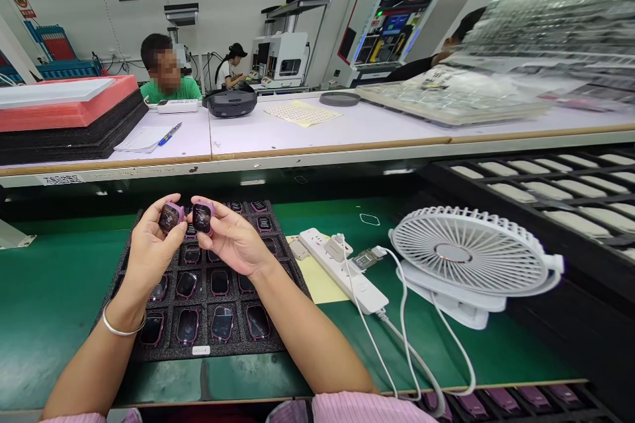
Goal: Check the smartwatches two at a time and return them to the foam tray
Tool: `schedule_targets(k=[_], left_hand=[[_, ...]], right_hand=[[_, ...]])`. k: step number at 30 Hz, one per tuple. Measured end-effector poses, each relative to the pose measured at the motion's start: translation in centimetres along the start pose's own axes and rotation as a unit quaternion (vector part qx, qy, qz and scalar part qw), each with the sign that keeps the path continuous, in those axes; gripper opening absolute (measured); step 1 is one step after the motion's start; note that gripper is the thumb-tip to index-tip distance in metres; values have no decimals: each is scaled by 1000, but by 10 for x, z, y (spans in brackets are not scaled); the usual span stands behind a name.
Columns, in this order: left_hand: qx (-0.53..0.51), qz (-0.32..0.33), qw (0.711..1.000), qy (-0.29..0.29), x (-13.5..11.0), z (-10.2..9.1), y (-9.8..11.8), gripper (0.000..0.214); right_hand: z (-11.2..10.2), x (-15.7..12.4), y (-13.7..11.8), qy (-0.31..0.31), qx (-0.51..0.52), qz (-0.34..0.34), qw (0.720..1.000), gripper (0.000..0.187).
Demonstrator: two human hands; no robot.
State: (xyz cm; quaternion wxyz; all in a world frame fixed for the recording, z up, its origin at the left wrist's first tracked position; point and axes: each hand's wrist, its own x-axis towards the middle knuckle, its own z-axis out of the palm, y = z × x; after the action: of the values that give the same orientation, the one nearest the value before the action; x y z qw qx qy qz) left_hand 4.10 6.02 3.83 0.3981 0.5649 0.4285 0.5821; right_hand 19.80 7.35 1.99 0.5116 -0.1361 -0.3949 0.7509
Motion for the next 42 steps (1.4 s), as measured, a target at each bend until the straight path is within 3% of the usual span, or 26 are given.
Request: schedule_targets(k=[17, 21, 29, 42], left_hand=[[15, -2, 1000, 6, 3, -3, -3, 47], [-22, -35, 999, 4, 9, -3, -5, 47], [-149, -139, 979, -12, 12, -5, 0, 75], [-165, -95, 981, -45, 11, -5, -1, 39]], right_hand=[[1, 0, 0, -12, -5, -4, 1000, 45], [2, 1, 1, 6, -4, 2, 1000, 44], [-7, 8, -2, 69, 7, 21, 997, 33], [1, 2, -8, 100, -69, -17, 992, 36]])
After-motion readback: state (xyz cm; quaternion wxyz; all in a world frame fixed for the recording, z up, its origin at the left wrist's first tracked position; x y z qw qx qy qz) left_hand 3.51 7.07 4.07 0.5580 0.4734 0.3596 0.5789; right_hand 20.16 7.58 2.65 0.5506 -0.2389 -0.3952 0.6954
